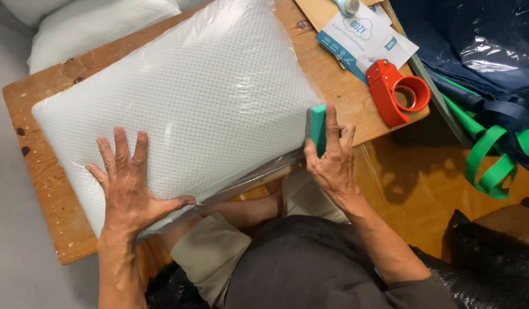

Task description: Smoothing out plastic wrap on a cushion using a small hand tool to ensure a tight fit and remove wrinkles.

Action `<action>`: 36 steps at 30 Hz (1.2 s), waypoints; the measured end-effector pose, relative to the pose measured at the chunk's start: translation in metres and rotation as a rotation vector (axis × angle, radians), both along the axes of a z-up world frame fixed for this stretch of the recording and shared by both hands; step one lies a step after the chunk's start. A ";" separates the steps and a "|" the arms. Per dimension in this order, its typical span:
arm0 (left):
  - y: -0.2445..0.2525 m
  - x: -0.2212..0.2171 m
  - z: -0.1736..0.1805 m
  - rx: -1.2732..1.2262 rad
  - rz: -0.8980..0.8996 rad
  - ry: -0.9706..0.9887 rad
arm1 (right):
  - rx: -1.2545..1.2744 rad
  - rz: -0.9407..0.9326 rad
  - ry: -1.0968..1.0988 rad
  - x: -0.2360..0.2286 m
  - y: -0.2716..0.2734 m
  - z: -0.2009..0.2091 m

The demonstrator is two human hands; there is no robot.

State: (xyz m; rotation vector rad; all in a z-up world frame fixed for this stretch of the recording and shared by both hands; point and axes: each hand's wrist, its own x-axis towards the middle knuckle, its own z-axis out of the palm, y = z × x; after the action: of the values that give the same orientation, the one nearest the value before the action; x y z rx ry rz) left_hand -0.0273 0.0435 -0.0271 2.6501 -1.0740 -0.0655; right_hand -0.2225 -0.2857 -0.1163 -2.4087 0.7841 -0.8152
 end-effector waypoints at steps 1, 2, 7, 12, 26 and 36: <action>-0.001 -0.003 0.001 0.003 -0.001 -0.003 | 0.003 -0.001 -0.003 -0.002 -0.009 -0.004; -0.001 -0.005 0.003 0.003 0.014 0.013 | 0.049 -0.017 0.032 -0.002 -0.018 -0.007; 0.001 -0.011 0.004 0.009 0.035 0.002 | 0.219 -0.116 0.182 -0.004 -0.074 -0.002; 0.001 -0.010 0.005 -0.020 0.035 0.030 | 0.106 0.008 0.243 0.027 -0.116 0.009; 0.001 -0.012 -0.001 -0.023 0.025 0.014 | 0.250 0.171 -0.139 0.090 -0.076 0.064; 0.005 -0.010 -0.010 -0.049 0.013 -0.034 | 0.576 0.093 -0.153 0.107 -0.087 0.046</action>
State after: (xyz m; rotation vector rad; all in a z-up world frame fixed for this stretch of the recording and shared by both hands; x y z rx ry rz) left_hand -0.0376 0.0489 -0.0371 2.6233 -1.0548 0.0083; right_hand -0.1153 -0.3726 -0.0705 -1.8352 0.7206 -0.6217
